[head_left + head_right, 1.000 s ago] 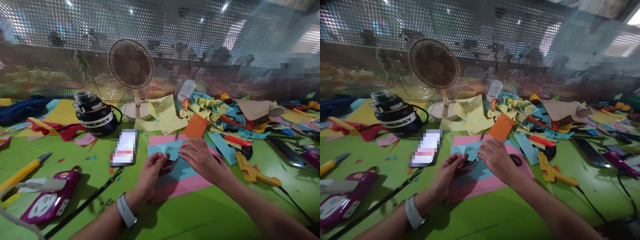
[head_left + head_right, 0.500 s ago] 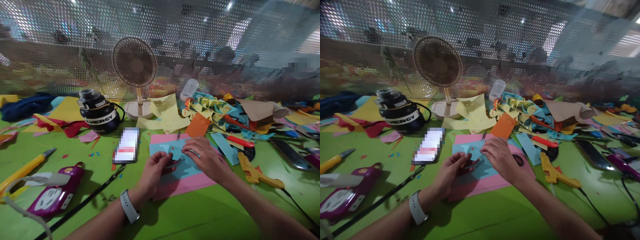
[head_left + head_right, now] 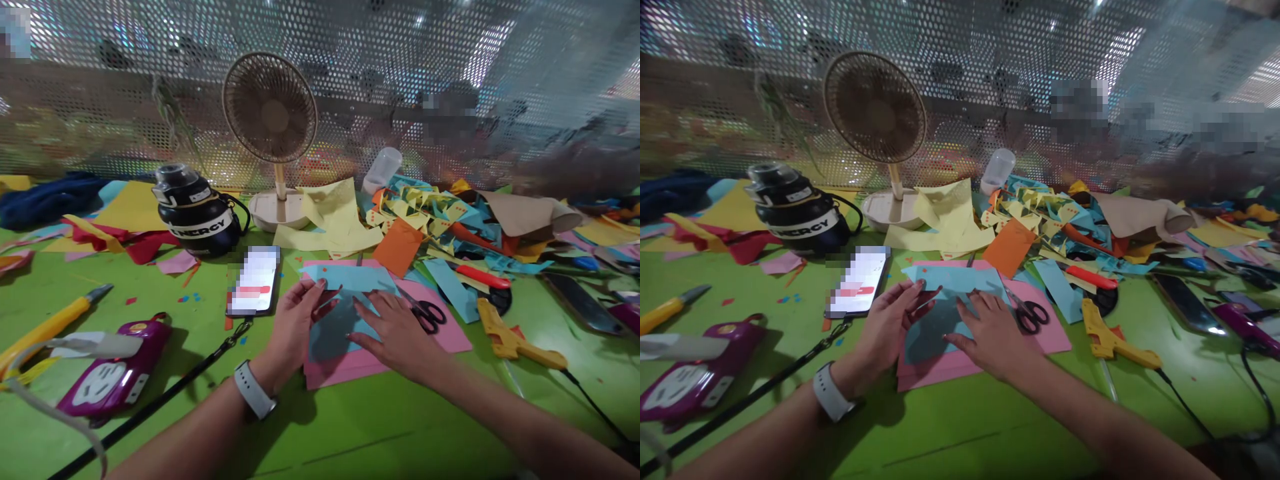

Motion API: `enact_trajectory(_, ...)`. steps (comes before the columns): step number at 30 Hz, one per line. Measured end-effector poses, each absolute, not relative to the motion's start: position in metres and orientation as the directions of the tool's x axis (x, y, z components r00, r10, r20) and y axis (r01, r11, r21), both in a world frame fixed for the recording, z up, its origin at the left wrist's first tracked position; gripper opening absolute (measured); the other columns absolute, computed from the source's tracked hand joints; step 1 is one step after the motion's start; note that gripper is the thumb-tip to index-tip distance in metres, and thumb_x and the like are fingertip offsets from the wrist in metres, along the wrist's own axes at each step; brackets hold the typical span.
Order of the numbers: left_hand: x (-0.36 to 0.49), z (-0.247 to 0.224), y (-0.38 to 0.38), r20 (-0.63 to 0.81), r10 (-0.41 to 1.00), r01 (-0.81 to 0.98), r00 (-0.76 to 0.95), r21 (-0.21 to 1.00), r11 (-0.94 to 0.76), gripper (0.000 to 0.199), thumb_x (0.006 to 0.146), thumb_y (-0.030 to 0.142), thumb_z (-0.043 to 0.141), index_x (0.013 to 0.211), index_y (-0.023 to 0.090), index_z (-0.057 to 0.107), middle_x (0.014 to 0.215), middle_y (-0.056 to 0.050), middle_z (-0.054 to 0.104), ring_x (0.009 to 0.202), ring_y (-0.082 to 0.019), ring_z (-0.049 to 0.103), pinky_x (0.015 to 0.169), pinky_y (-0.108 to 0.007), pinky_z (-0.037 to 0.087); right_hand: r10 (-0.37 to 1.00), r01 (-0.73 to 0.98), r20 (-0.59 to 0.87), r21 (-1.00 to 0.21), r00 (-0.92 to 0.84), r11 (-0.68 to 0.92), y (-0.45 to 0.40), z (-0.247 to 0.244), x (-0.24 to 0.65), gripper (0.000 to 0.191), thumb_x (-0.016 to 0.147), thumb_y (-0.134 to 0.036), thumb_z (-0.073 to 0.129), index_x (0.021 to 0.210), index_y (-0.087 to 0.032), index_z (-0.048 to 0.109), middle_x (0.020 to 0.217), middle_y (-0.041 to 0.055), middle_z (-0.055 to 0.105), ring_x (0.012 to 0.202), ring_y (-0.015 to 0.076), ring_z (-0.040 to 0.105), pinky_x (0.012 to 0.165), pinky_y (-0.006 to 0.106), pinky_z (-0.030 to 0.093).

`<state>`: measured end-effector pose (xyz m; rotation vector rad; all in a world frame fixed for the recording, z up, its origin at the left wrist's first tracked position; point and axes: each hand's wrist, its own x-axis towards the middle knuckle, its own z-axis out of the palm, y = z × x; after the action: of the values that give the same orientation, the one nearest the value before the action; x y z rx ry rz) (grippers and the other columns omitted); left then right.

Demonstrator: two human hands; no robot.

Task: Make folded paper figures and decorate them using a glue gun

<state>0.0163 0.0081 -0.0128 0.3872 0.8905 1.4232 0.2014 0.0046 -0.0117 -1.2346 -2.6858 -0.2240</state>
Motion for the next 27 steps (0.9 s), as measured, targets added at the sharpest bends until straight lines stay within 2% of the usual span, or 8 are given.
enact_trajectory(7,0.016,-0.011,0.008,-0.309,0.946,-0.676,-0.093,0.718,0.168,0.028,0.059,0.022,0.084,0.073,0.017,0.060,0.075,0.001,0.069,0.073,-0.017,0.070,0.070,-0.028,0.054,0.736,0.740,0.168,-0.046,-0.656,0.671,0.012,-0.019,0.195,0.061,0.087,-0.060,0.047,0.119,-0.011,0.065,0.124,0.0210,0.062,0.115,0.0363,0.053,0.098,0.057,0.038)
enact_trajectory(9,0.015,-0.013,0.009,-0.312,0.945,-0.671,-0.099,0.722,0.167,0.028,0.059,0.022,0.084,0.073,0.017,0.061,0.075,0.000,0.069,0.072,-0.016,0.070,0.070,-0.027,0.054,0.771,0.737,0.182,-0.227,-0.610,0.636,0.014,-0.019,0.199,0.055,0.087,-0.058,0.050,0.119,-0.016,0.065,0.127,0.0186,0.060,0.122,0.0361,0.048,0.102,0.060,0.033)
enact_trajectory(11,0.015,-0.016,0.011,-0.311,0.944,-0.674,-0.109,0.721,0.160,0.029,0.059,0.023,0.084,0.073,0.016,0.061,0.075,0.000,0.069,0.072,-0.016,0.070,0.069,-0.027,0.054,0.852,0.687,0.128,-0.537,-0.508,0.490,0.017,-0.016,0.205,0.048,0.087,-0.056,0.052,0.119,-0.023,0.066,0.136,0.0133,0.054,0.131,0.0337,0.040,0.107,0.060,0.026)
enact_trajectory(13,0.014,-0.018,0.012,-0.313,0.942,-0.680,-0.123,0.718,0.150,0.030,0.058,0.023,0.085,0.074,0.016,0.061,0.076,0.000,0.069,0.073,-0.017,0.070,0.069,-0.026,0.054,0.909,0.487,-0.026,-0.850,-0.416,0.199,0.020,-0.012,0.211,0.043,0.089,-0.055,0.050,0.117,-0.027,0.067,0.140,0.0081,0.051,0.135,0.0297,0.036,0.111,0.056,0.022)
enact_trajectory(15,0.013,-0.020,0.014,-0.312,0.940,-0.680,-0.138,0.720,0.139,0.031,0.057,0.024,0.086,0.074,0.016,0.061,0.076,0.000,0.069,0.075,-0.017,0.070,0.069,-0.026,0.054,0.909,0.170,-0.185,-0.977,-0.374,-0.129,0.022,-0.006,0.215,0.042,0.088,-0.055,0.050,0.111,-0.025,0.070,0.135,0.0078,0.057,0.131,0.0268,0.042,0.112,0.051,0.024)
enact_trajectory(19,0.012,-0.021,0.015,-0.304,0.939,-0.664,-0.159,0.737,0.126,0.030,0.058,0.026,0.085,0.074,0.016,0.062,0.076,0.000,0.069,0.076,-0.017,0.069,0.071,-0.027,0.054,0.894,-0.255,-0.310,-0.881,-0.324,-0.398,0.021,0.004,0.211,0.027,0.082,-0.041,0.063,0.092,-0.018,0.074,0.111,0.0091,0.071,0.111,0.0221,0.061,0.109,0.041,0.035)
enact_trajectory(24,0.012,-0.020,0.014,-0.330,0.934,-0.667,-0.139,0.728,0.158,0.030,0.057,0.026,0.086,0.073,0.016,0.063,0.077,-0.001,0.069,0.077,-0.017,0.069,0.072,-0.027,0.055,0.869,-0.347,-0.359,-0.811,-0.339,-0.471,0.013,0.014,0.201,0.025,0.085,-0.033,0.057,0.088,-0.015,0.074,0.101,0.0102,0.073,0.098,0.0195,0.066,0.102,0.037,0.044)
enact_trajectory(27,0.016,-0.020,0.010,-0.355,0.931,-0.659,-0.082,0.720,0.216,0.032,0.055,0.028,0.087,0.071,0.015,0.063,0.072,-0.001,0.068,0.074,-0.018,0.069,0.071,-0.028,0.055,0.918,-0.356,-0.279,-0.858,-0.283,-0.371,0.013,0.020,0.195,0.026,0.087,-0.034,0.054,0.090,-0.017,0.073,0.103,0.0090,0.073,0.101,0.0192,0.065,0.102,0.038,0.043)
